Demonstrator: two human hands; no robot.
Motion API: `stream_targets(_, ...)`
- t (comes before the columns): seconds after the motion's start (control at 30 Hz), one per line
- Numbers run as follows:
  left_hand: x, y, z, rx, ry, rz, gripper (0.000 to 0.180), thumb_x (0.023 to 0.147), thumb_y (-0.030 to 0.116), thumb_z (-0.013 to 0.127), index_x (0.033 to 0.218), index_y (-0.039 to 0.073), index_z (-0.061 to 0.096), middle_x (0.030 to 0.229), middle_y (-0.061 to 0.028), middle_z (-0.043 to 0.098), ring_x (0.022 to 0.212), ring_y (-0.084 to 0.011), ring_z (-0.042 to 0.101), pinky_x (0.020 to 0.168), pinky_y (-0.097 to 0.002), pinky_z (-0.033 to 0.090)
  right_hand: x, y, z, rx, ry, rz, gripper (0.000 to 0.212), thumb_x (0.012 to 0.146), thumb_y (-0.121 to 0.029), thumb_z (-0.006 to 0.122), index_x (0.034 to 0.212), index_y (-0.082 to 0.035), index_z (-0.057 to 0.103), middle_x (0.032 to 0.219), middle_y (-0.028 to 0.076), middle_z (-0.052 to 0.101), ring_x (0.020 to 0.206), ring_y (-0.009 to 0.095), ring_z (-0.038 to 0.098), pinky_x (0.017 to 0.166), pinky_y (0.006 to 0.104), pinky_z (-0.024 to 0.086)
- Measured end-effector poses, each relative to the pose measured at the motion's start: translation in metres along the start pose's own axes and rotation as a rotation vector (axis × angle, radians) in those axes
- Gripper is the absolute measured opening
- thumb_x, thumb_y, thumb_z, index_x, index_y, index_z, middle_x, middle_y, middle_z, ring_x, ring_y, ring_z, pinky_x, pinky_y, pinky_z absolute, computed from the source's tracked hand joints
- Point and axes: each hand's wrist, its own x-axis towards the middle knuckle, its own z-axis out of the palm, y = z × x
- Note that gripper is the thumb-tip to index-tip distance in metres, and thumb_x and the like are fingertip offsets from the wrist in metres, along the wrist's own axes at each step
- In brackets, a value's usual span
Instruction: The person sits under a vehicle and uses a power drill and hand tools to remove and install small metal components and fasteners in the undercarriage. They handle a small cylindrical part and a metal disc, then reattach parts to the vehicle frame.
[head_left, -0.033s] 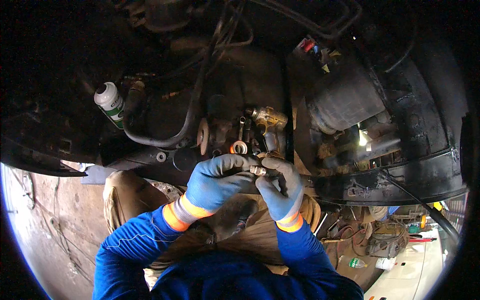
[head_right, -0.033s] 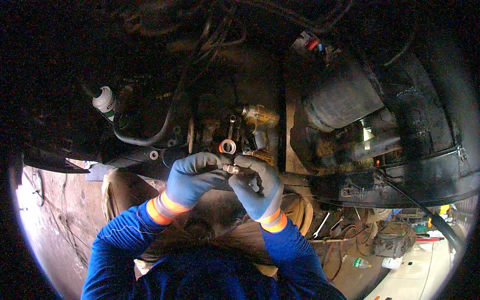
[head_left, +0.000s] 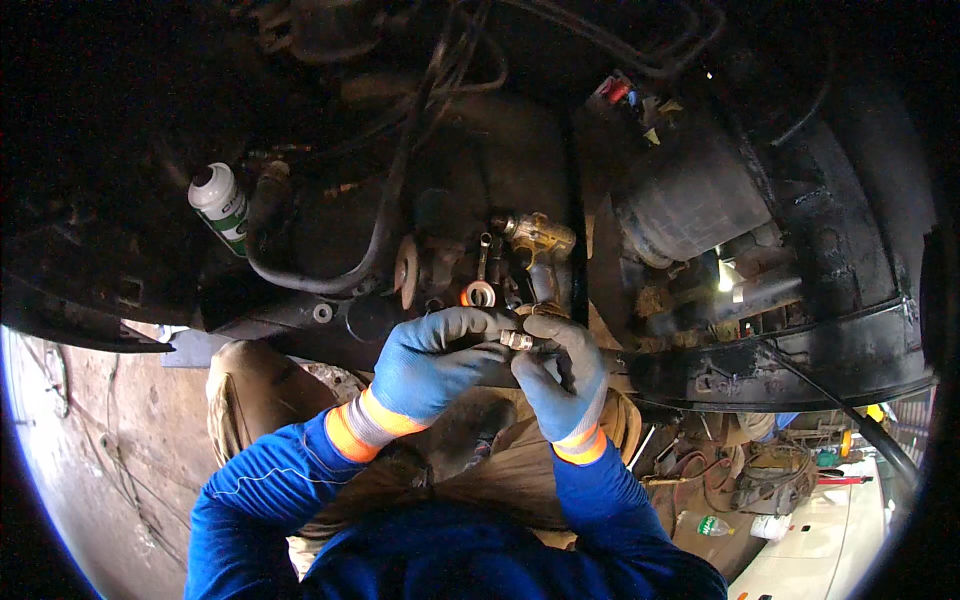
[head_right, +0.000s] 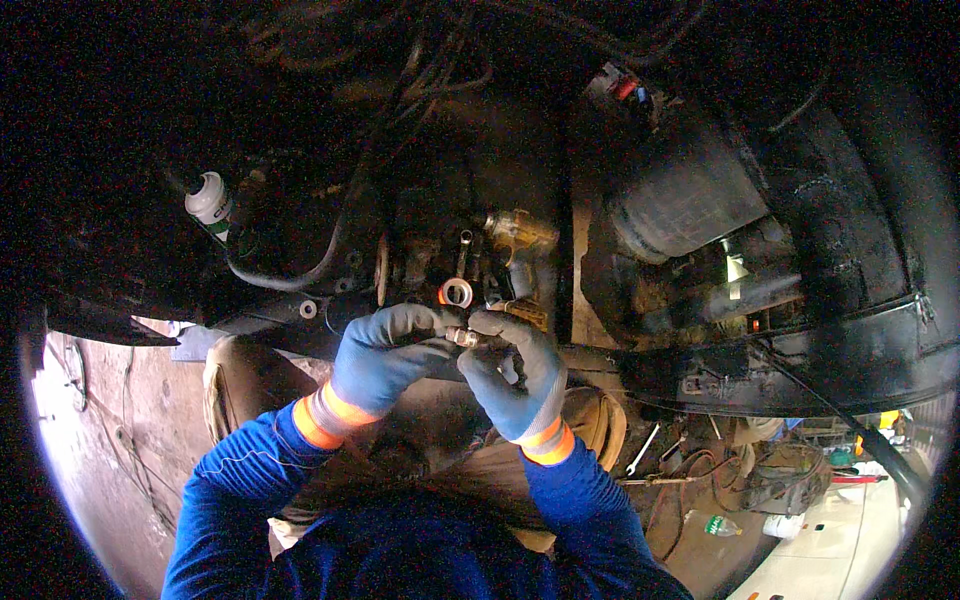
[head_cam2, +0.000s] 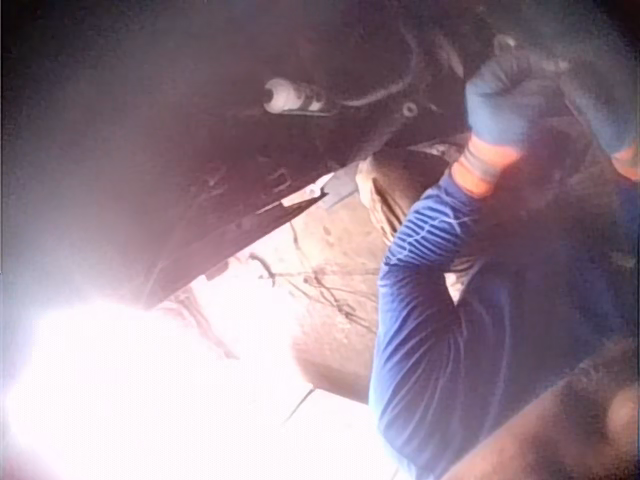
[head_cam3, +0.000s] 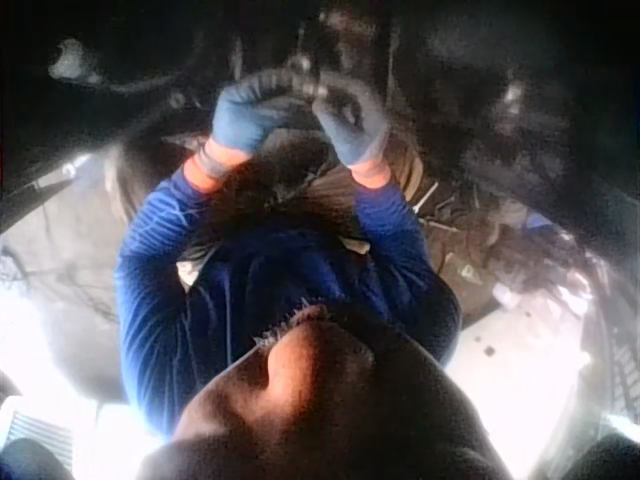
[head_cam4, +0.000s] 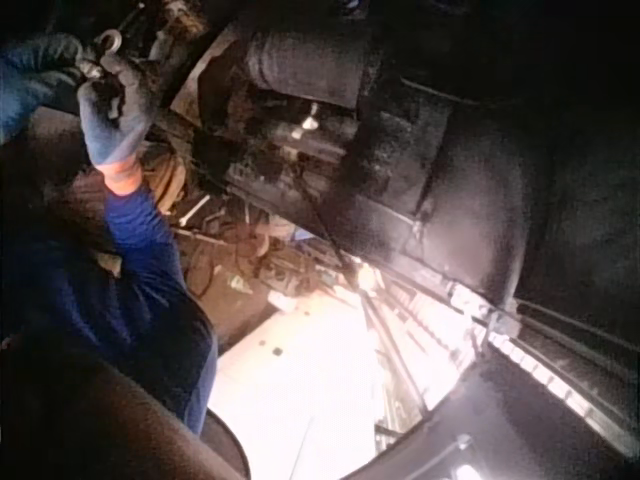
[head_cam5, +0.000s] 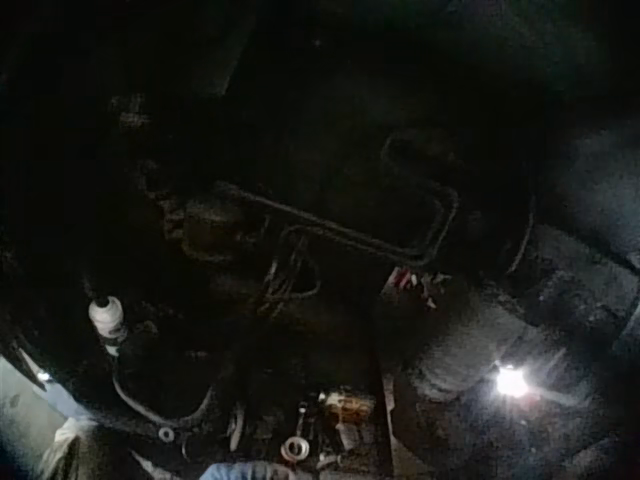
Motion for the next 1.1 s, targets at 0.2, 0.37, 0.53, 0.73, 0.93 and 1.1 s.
stream_targets(0.2, 0.0005, 0.0005, -0.0010, -0.008, -0.007, -0.008, 0.022, 0.085, -0.003, 0.066, 0.106, -0.001, 0.066, 0.101, -0.0042, 0.068, 0.093, -0.0083, 0.059, 0.086, -0.0237, 0.048, -0.0026, 0.0014, 0.0028, 0.080, 0.010, 0.117, 0.034, 0.072, -0.002, 0.071, 0.105, -0.002, 0.064, 0.107, 0.011, 0.064, 0.093, 0.020, 0.062, 0.085, 0.0301, 0.048)
stream_targets(0.37, 0.0007, 0.0007, -0.0022, 0.030, -0.032, 0.012, 0.020, 0.086, -0.002, 0.065, 0.106, -0.001, 0.066, 0.101, -0.0042, 0.067, 0.092, -0.0083, 0.059, 0.085, -0.0235, 0.048, -0.0016, -0.0024, 0.0010, 0.042, -0.007, 0.111, 0.031, 0.074, 0.000, 0.069, 0.104, -0.001, 0.063, 0.105, 0.011, 0.065, 0.093, 0.020, 0.062, 0.086, 0.0302, 0.047)
stream_targets(0.53, 0.0001, 0.0017, -0.0007, -0.020, -0.022, -0.005, 0.020, 0.086, -0.001, 0.065, 0.107, -0.002, 0.065, 0.101, -0.0049, 0.067, 0.092, -0.0090, 0.060, 0.084, -0.0239, 0.050, 0.0005, -0.0041, 0.0019, 0.016, -0.011, 0.051, 0.029, 0.074, 0.003, 0.068, 0.102, -0.002, 0.063, 0.103, 0.011, 0.064, 0.095, 0.019, 0.061, 0.087, 0.0297, 0.047)
stream_targets(0.73, -0.0001, 0.0010, -0.0005, -0.016, -0.021, 0.010, 0.022, 0.086, -0.002, 0.064, 0.108, -0.003, 0.064, 0.102, -0.0059, 0.067, 0.093, -0.0105, 0.061, 0.084, -0.0252, 0.051, 0.0003, -0.0045, 0.0021, 0.007, -0.013, 0.010, 0.029, 0.075, 0.006, 0.066, 0.102, -0.003, 0.062, 0.102, 0.009, 0.064, 0.092, 0.015, 0.061, 0.083, 0.0271, 0.047)
stream_targets(0.93, -0.0007, -0.0002, -0.0005, -0.068, -0.036, -0.009, 0.024, 0.086, -0.003, 0.064, 0.110, -0.003, 0.063, 0.103, -0.0063, 0.067, 0.093, -0.0109, 0.061, 0.085, -0.0257, 0.051, -0.0017, -0.0006, 0.0006, 0.075, -0.036, 0.001, 0.028, 0.076, 0.007, 0.064, 0.101, -0.002, 0.061, 0.097, 0.008, 0.065, 0.087, 0.013, 0.061, 0.078, 0.0256, 0.048)
stream_targets(1.1, -0.0012, 0.0014, -0.0008, -0.001, -0.042, 0.012, 0.026, 0.085, -0.004, 0.064, 0.111, -0.003, 0.063, 0.102, -0.0058, 0.067, 0.094, -0.0107, 0.061, 0.085, -0.0261, 0.051, 0.0007, -0.0019, 0.0031, 0.150, -0.037, -0.104, 0.027, 0.076, 0.009, 0.065, 0.101, -0.002, 0.063, 0.095, 0.009, 0.066, 0.086, 0.015, 0.062, 0.077, 0.0260, 0.050)
